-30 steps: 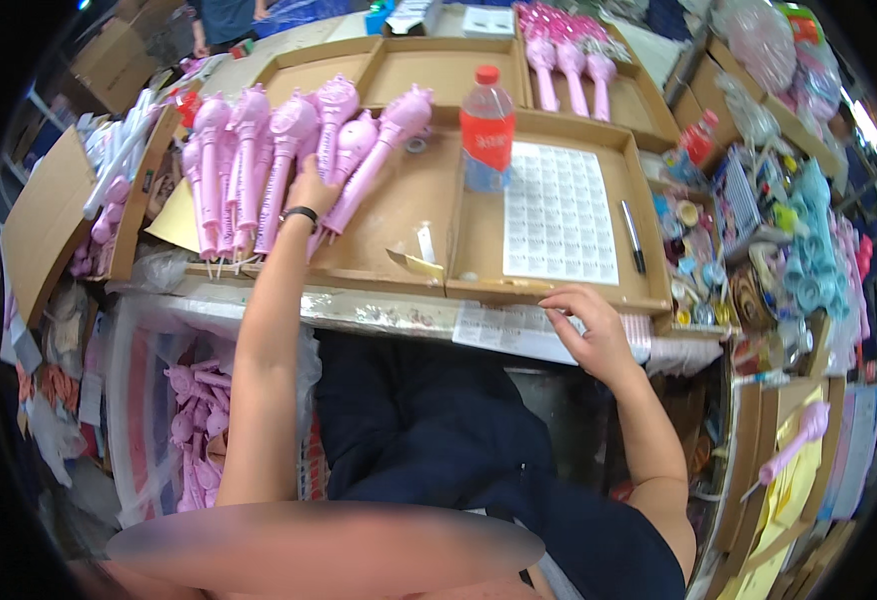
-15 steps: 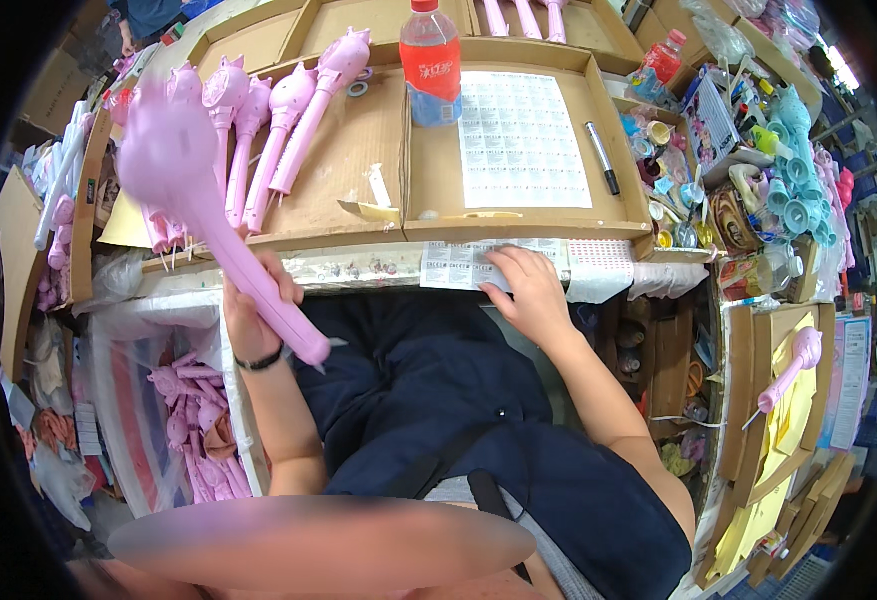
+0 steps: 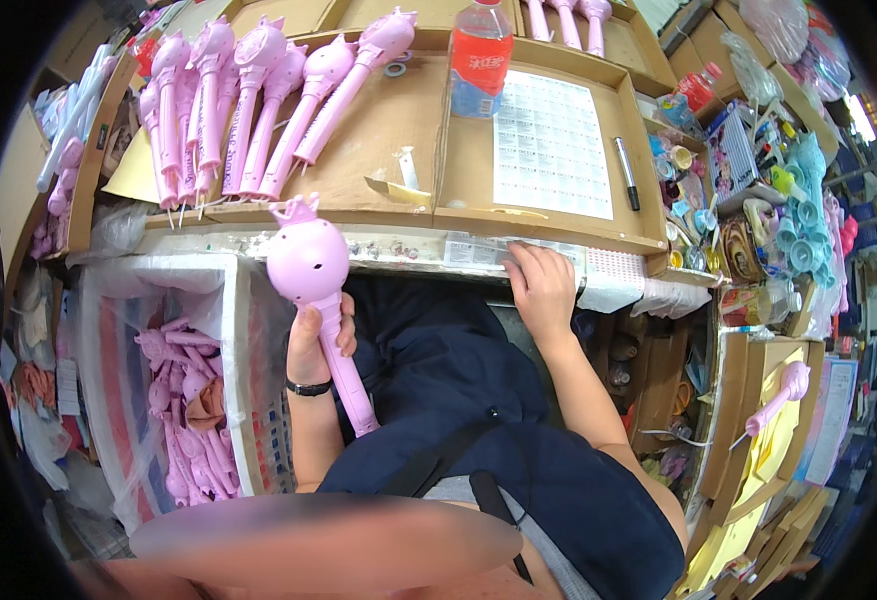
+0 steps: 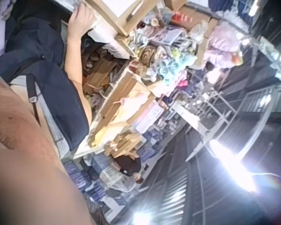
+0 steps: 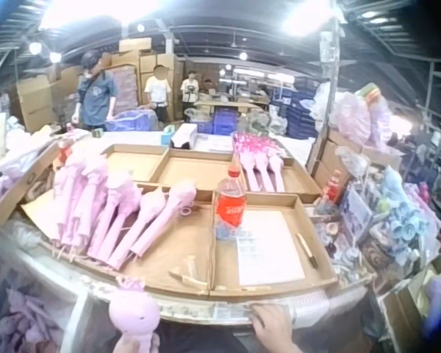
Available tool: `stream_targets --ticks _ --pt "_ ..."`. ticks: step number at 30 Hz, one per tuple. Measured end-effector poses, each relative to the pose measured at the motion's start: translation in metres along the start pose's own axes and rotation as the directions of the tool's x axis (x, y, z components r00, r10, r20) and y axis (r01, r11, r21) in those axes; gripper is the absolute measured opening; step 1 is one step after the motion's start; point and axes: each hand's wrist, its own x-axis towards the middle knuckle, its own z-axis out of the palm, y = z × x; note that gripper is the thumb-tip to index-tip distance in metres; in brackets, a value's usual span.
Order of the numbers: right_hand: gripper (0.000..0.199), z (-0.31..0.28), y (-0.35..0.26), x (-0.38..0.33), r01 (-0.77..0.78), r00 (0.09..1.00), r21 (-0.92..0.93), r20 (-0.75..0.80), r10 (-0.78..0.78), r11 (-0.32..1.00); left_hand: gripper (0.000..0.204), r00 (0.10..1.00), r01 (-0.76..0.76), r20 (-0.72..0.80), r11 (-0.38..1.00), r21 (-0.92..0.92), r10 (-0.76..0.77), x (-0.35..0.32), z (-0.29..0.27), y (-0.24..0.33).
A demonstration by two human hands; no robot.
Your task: The person assembles pink light sticks by inserting a small white component into the base, wiping the surface with a cloth, and applying a small label to the crown-shaped top. The person handles the light sticks one at a time, placing finished units into a cardboard tray.
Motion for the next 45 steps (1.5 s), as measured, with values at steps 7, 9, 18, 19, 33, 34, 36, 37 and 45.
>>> stream_targets --ticks 7,9,18,19,33,34,36,37,45 --pt "0.027 0.0 0.005 -0.01 0.084 0.996 -0.031 -0.021 -0.084 0.996 0.047 0.998 -0.011 -0.062 0.999 -0.031 0.009 0.011 0.002 -0.012" --pt "0.027 0.0 0.006 -0.012 0.085 0.996 -0.074 -0.011 -0.087 0.994 0.045 0.998 0.011 -0.066 0.999 -0.038 -0.014 0.013 0.001 -0.013" --pt "0.031 -0.014 -0.01 -0.026 0.219 0.971 0.018 -0.106 -0.216 0.976 0.047 0.999 0.007 0.049 0.988 -0.151 0.001 0.019 0.006 -0.014" --pt "0.031 -0.015 -0.011 -0.025 0.173 0.983 0.026 -0.074 -0.17 0.985 0.047 0.997 0.006 0.08 0.987 -0.161 0.007 0.018 0.008 -0.014" --pt "0.016 -0.004 -0.012 -0.015 0.05 0.991 0.04 -0.123 -0.045 0.998 0.059 0.996 0.084 0.054 0.982 -0.171 -0.076 0.021 0.015 -0.019" --pt "0.016 -0.01 -0.016 -0.013 0.069 0.99 0.083 -0.128 -0.058 0.994 0.061 0.996 0.083 0.053 0.986 -0.146 -0.076 0.021 0.015 -0.019" --pt "0.016 -0.023 -0.026 -0.006 0.086 0.989 0.168 -0.131 -0.065 0.982 0.061 0.996 0.087 0.044 0.983 -0.161 -0.081 0.021 0.016 -0.018" --pt "0.017 -0.031 -0.031 -0.002 0.085 0.991 0.231 -0.121 -0.058 0.969 0.062 0.995 0.094 0.048 0.982 -0.164 -0.087 0.02 0.018 -0.017" --pt "0.009 -0.043 -0.084 0.076 -0.409 0.912 0.897 0.403 0.069 0.165 0.053 0.998 0.066 -0.026 0.981 0.182 -0.062 0.012 0.05 -0.012"
